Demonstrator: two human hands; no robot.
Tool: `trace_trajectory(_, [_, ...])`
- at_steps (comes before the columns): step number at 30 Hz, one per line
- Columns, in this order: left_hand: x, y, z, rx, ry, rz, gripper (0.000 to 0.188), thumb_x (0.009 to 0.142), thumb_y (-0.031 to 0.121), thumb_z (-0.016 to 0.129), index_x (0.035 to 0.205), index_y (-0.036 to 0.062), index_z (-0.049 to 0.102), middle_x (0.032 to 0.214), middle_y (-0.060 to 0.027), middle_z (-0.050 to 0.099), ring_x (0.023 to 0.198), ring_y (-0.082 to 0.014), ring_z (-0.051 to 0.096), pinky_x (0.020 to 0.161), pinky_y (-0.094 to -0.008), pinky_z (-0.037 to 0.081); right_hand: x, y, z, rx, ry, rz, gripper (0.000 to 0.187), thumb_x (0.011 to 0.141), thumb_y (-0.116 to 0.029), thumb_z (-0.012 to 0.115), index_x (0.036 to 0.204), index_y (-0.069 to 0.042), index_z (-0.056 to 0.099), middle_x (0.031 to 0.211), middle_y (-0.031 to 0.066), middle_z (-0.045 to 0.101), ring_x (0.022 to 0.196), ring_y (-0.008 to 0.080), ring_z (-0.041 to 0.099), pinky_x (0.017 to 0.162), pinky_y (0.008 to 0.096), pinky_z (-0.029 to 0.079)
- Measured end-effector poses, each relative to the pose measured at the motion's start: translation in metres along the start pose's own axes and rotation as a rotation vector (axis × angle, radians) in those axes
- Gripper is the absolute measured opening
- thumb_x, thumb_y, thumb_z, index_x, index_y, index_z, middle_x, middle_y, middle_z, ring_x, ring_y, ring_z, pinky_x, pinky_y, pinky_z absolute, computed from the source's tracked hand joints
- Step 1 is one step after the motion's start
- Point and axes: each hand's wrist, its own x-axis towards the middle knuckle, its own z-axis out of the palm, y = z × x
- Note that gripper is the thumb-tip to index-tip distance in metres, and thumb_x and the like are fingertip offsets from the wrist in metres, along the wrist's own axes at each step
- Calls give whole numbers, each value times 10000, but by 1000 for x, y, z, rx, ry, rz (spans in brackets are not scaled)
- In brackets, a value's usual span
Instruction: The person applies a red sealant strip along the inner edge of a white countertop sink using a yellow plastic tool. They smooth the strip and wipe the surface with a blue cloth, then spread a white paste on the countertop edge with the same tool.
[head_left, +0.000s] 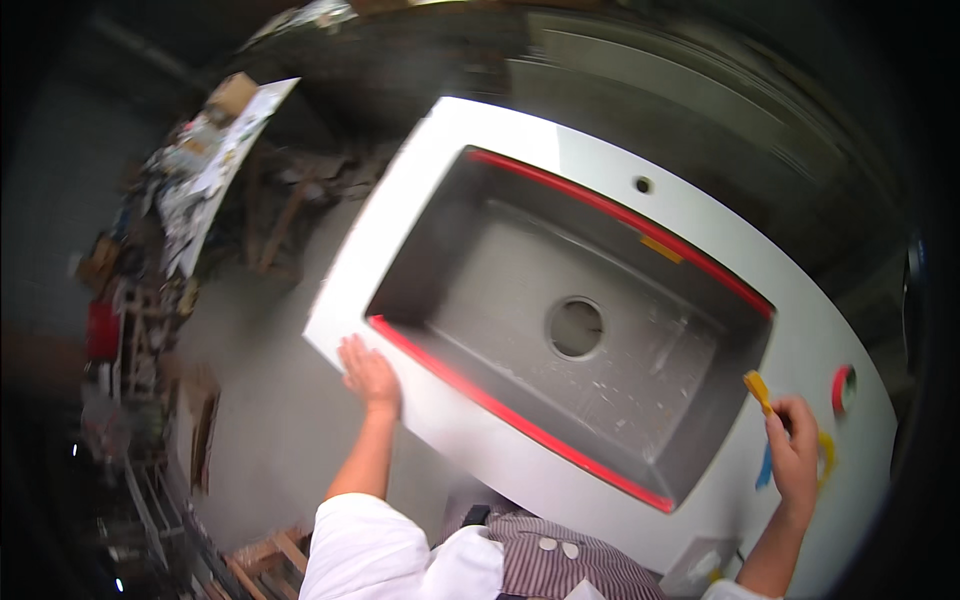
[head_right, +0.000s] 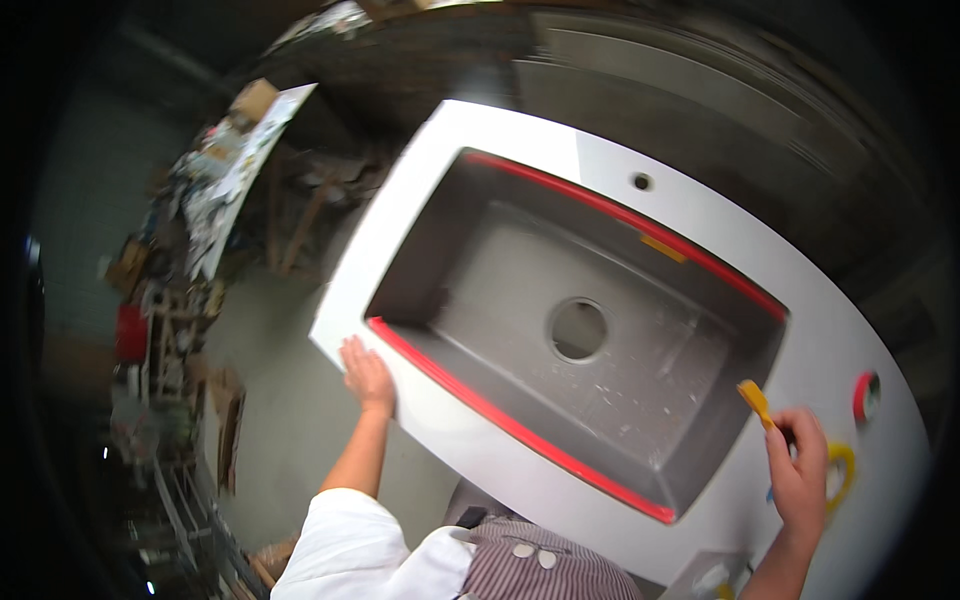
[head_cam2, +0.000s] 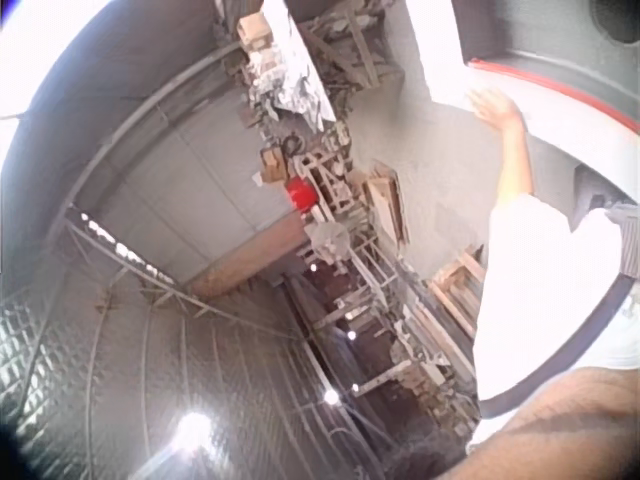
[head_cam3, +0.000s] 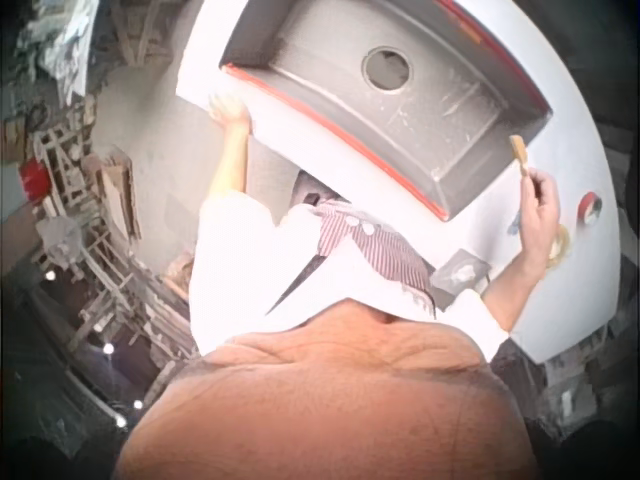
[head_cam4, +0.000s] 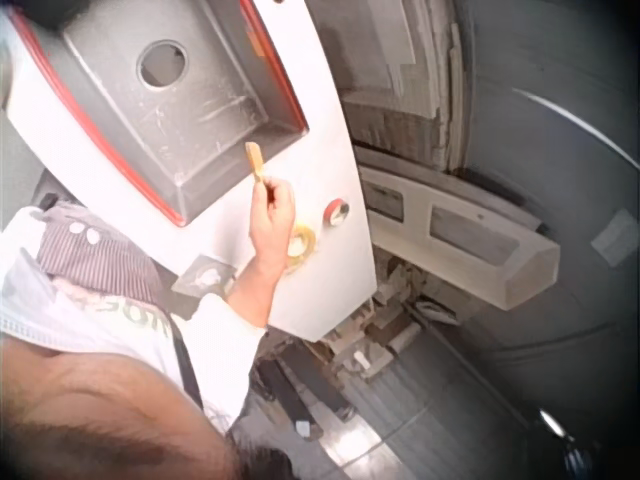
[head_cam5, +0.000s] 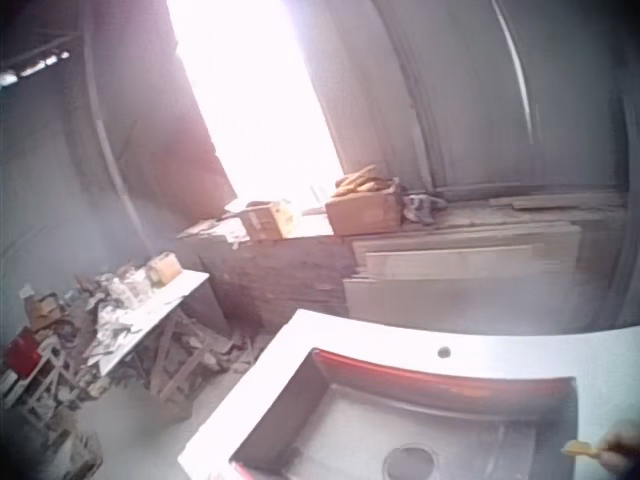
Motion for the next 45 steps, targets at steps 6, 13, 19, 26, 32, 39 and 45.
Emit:
trace_trajectory(6, [8,-88,41,-102,201,331,498,1042,220,442,1474,-22,383,1550,-208,355,1431,-345,338,1189,-466,249,-33,-18,-10,-58,93,189,111,970,-55,500,1056,-13,557,856,0,495,782,81,466,717,240,407])
trace_trajectory(13, [11,-37,7,270,-92,120,496,1040,246,395,1495,48,387,1544,-193,377,1446,-395,292,1184,-485,250,-177,37,-16,229,477,535,168,979,-60,510,1143,-34,542,752,-62,449,673,24,391,598,217,334])
trace_trajectory(19, [30,-56,18,252,-165,84,556,1042,334,350,1540,88,318,1603,-180,271,1492,-356,200,1183,-546,184,-268,35,26,-105,618,920,166,928,-126,591,1081,-69,624,848,85,656,725,176,600,673,327,478])
trace_trajectory(26, [28,-49,21,219,-157,126,571,1042,366,315,1552,110,298,1616,-164,248,1500,-346,184,1154,-597,183,-290,67,51,-233,530,1089,176,925,-155,586,1068,-71,644,996,162,691,907,325,663,791,410,521])
trace_trajectory(32, [28,-38,13,289,-151,63,562,1030,356,332,1549,142,315,1617,-142,264,1498,-338,209,1094,-668,228,-287,92,63,-222,579,975,173,918,-130,572,1050,-41,638,1004,173,689,917,352,661,792,417,524])
trace_trajectory(39, [15,-14,2,219,-192,-10,574,1020,329,325,1564,150,285,1646,-119,199,1518,-331,159,1091,-716,177,-299,109,54,-397,378,925,101,878,-78,613,936,-11,660,826,131,687,759,286,665,708,390,527])
trace_trajectory(45, [-1,8,-32,115,-342,-13,595,1014,275,372,1571,113,244,1652,-142,158,1526,-347,103,1138,-669,140,-263,50,47,334,668,724,146,951,-115,570,1032,-9,630,702,9,564,619,91,495,554,262,389])
